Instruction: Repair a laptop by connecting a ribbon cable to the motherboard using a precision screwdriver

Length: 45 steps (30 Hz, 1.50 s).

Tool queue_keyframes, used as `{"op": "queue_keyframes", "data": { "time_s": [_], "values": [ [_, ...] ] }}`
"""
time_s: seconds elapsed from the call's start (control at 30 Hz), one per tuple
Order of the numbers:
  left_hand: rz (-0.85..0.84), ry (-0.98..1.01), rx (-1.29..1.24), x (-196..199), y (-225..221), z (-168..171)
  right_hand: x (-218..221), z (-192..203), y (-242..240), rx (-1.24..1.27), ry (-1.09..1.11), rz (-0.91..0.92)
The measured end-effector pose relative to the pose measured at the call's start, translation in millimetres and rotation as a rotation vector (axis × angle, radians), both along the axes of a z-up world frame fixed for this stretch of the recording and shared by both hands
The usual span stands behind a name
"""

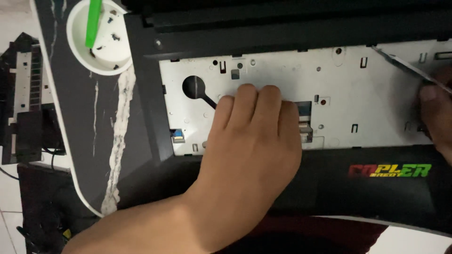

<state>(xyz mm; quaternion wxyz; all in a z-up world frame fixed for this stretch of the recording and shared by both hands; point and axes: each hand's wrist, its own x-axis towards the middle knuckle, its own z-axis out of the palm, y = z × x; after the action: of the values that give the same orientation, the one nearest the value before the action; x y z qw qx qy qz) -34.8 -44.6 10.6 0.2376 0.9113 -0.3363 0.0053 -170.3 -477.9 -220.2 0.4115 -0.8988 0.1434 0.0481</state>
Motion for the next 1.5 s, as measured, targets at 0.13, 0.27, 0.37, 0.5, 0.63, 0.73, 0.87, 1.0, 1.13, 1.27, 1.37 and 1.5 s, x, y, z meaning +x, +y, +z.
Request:
{"op": "queue_keyframes", "data": {
  "time_s": [0.13,0.27,0.37,0.5,0.63,0.73,0.87,1.0,1.13,1.27,1.37,1.5],
  "values": [
    [0.022,-0.051,0.015,-5,-1,-3,15,76,73,-0.041,-0.050,-0.050],
    [0.031,-0.092,0.060,-8,-2,-5,15,55,52,-0.187,-0.007,0.037],
    [0.020,-0.106,0.075,-7,0,-2,33,111,93,-0.193,0.009,0.072],
    [-0.008,-0.178,0.060,-3,3,-6,65,189,151,-0.340,0.097,0.320],
    [-0.067,-0.168,0.056,3,8,-5,81,221,201,-0.459,-0.206,0.598],
    [-0.072,-0.144,0.047,5,8,-3,95,228,222,-0.372,-0.251,0.697],
    [-0.049,-0.164,0.053,4,9,-4,101,228,233,-0.309,-0.254,0.647],
    [-0.008,-0.158,0.034,1,8,-5,101,229,236,-0.286,-0.227,0.639],
    [-0.015,-0.176,0.068,1,7,-6,100,227,236,-0.295,-0.184,0.606],
    [0.010,-0.183,0.065,-1,5,-7,103,224,231,-0.321,-0.122,0.618],
    [0.010,-0.192,0.057,-2,5,-7,103,222,229,-0.275,-0.132,0.619],
    [-0.021,-0.190,0.082,1,6,-5,103,221,229,-0.234,-0.163,0.598]
  ]
}}
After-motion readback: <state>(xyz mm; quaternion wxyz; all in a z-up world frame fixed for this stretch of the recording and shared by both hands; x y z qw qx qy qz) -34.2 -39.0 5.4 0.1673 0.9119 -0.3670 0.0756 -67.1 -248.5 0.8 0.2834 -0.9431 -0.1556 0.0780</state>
